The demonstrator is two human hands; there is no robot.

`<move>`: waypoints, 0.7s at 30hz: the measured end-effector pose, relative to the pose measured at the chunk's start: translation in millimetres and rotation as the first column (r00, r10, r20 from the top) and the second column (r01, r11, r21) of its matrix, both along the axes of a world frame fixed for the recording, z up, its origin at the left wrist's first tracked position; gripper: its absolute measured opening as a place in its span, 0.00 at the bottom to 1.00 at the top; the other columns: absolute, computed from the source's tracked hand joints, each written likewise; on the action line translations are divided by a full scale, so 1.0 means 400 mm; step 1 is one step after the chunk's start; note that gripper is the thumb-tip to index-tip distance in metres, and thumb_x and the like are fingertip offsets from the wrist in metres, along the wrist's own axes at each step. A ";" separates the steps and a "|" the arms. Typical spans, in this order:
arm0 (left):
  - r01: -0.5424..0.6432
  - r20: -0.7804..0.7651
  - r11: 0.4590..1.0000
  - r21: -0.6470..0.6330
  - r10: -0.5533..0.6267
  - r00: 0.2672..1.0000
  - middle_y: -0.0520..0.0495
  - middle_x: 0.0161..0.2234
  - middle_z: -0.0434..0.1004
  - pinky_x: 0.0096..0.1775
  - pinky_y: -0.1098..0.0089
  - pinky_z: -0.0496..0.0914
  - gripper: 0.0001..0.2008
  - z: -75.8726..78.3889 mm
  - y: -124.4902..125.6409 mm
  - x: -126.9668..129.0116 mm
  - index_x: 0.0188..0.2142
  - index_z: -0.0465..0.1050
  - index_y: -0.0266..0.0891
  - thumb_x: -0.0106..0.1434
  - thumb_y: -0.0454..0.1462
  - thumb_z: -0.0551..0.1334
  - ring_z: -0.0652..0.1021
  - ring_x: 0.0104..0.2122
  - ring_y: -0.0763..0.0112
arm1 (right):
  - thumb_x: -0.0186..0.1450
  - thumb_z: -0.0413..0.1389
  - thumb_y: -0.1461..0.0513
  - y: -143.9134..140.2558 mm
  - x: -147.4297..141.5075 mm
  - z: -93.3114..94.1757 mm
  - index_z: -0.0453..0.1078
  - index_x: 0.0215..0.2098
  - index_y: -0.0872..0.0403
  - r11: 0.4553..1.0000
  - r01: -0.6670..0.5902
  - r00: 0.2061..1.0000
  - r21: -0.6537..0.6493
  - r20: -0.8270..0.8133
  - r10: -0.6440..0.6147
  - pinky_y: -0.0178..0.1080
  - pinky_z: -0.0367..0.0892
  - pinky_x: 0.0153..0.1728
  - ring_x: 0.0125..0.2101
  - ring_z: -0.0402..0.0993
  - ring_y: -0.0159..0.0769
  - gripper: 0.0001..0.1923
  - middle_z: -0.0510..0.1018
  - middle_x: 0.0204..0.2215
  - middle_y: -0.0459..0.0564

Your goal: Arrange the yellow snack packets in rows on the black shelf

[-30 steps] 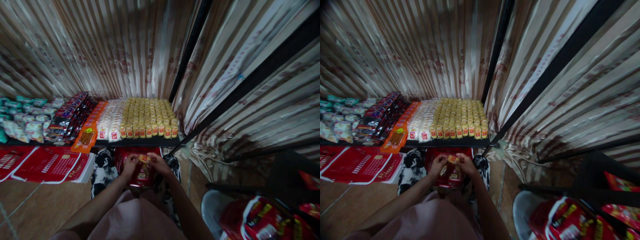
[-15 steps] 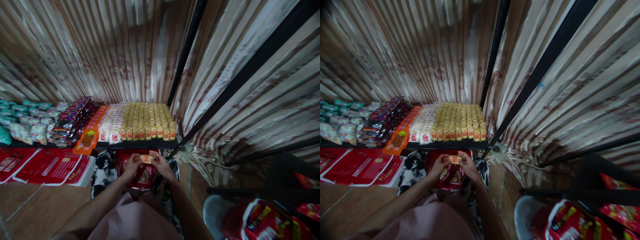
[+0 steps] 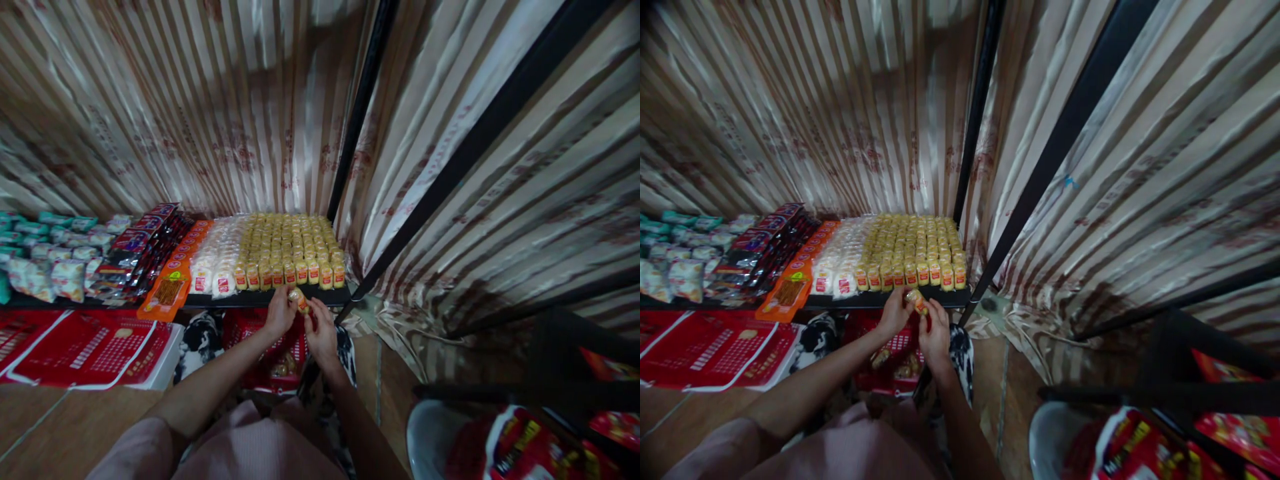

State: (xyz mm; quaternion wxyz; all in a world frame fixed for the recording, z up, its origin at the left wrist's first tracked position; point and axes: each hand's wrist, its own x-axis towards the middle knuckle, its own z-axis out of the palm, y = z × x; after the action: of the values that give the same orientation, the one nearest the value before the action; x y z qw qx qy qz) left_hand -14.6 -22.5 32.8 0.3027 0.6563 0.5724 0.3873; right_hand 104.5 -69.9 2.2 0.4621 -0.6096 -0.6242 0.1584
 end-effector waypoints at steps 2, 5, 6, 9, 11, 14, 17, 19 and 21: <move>0.041 -0.067 0.999 0.033 -0.038 0.997 0.42 0.43 0.70 0.49 0.63 0.65 0.15 0.014 0.029 0.024 0.45 0.66 0.35 0.57 0.28 0.56 0.71 0.45 0.65 | 0.61 0.46 0.63 0.008 0.001 -0.002 0.69 0.47 0.56 1.000 0.001 1.000 0.019 0.003 -0.002 0.48 0.60 0.54 0.51 0.64 0.41 0.18 0.70 0.49 0.57; 0.081 -0.139 0.995 0.052 -0.073 0.988 0.42 0.45 0.68 0.49 0.64 0.65 0.16 0.029 0.065 0.057 0.47 0.66 0.37 0.58 0.28 0.54 0.70 0.45 0.66 | 0.60 0.45 0.64 0.024 0.006 -0.014 0.68 0.48 0.56 1.000 0.005 1.000 0.022 -0.003 -0.005 0.48 0.60 0.55 0.51 0.64 0.41 0.19 0.70 0.48 0.57; 0.091 -0.154 0.995 0.048 -0.082 0.985 0.42 0.45 0.67 0.49 0.65 0.65 0.17 0.031 0.074 0.068 0.48 0.66 0.38 0.58 0.28 0.54 0.70 0.45 0.67 | 0.60 0.45 0.64 0.030 0.009 -0.019 0.68 0.48 0.56 1.000 0.008 1.000 0.018 -0.006 -0.008 0.48 0.60 0.55 0.51 0.64 0.41 0.20 0.70 0.48 0.57; 0.116 -0.192 0.992 0.038 -0.107 0.975 0.42 0.47 0.65 0.50 0.66 0.65 0.19 0.034 0.096 0.096 0.50 0.65 0.38 0.59 0.28 0.53 0.70 0.46 0.67 | 0.60 0.44 0.65 0.051 0.020 -0.037 0.66 0.51 0.57 1.000 0.013 1.000 0.000 -0.001 -0.013 0.48 0.60 0.55 0.52 0.64 0.41 0.21 0.70 0.49 0.58; 0.132 -0.234 0.991 0.035 -0.120 0.965 0.42 0.47 0.65 0.50 0.66 0.64 0.19 0.036 0.107 0.111 0.51 0.65 0.38 0.60 0.29 0.53 0.69 0.46 0.67 | 0.60 0.44 0.65 0.065 0.025 -0.048 0.65 0.52 0.58 1.000 0.024 1.000 -0.005 0.011 -0.024 0.48 0.60 0.55 0.53 0.63 0.42 0.23 0.69 0.50 0.59; 0.144 -0.316 0.988 0.051 -0.121 0.941 0.42 0.47 0.66 0.51 0.66 0.64 0.19 0.042 0.121 0.125 0.52 0.65 0.38 0.61 0.30 0.53 0.68 0.47 0.66 | 0.59 0.44 0.66 0.083 0.030 -0.058 0.64 0.53 0.60 0.999 0.039 0.999 -0.001 0.033 -0.038 0.48 0.60 0.55 0.53 0.62 0.42 0.24 0.68 0.51 0.60; 0.139 -0.375 0.988 0.060 -0.107 0.921 0.42 0.46 0.67 0.50 0.65 0.64 0.18 0.047 0.135 0.129 0.52 0.66 0.39 0.62 0.31 0.53 0.68 0.47 0.64 | 0.59 0.44 0.66 0.096 0.030 -0.061 0.62 0.55 0.60 0.999 0.035 0.998 0.000 0.048 -0.035 0.48 0.60 0.55 0.54 0.62 0.42 0.25 0.67 0.51 0.60; 0.138 -0.384 0.990 0.036 -0.114 0.916 0.42 0.46 0.67 0.49 0.65 0.65 0.18 0.048 0.145 0.129 0.52 0.65 0.39 0.62 0.32 0.52 0.70 0.45 0.65 | 0.60 0.43 0.66 0.104 0.030 -0.061 0.61 0.56 0.60 1.000 0.026 0.998 -0.009 0.050 -0.026 0.49 0.60 0.55 0.54 0.61 0.43 0.26 0.67 0.51 0.61; 0.158 -0.370 0.987 0.022 -0.139 0.918 0.42 0.47 0.66 0.48 0.66 0.66 0.18 0.046 0.154 0.129 0.52 0.65 0.40 0.63 0.31 0.51 0.71 0.44 0.66 | 0.60 0.43 0.66 0.111 0.029 -0.061 0.60 0.57 0.61 0.999 0.027 0.998 -0.022 0.051 -0.026 0.50 0.61 0.54 0.54 0.61 0.44 0.26 0.66 0.51 0.62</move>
State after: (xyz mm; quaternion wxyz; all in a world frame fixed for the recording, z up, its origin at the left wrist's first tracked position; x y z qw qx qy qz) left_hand 36.8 39.0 51.1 0.2019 0.7663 0.5572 0.2481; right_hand 116.2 -25.6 -22.2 0.4412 -0.6269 -0.6258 0.1439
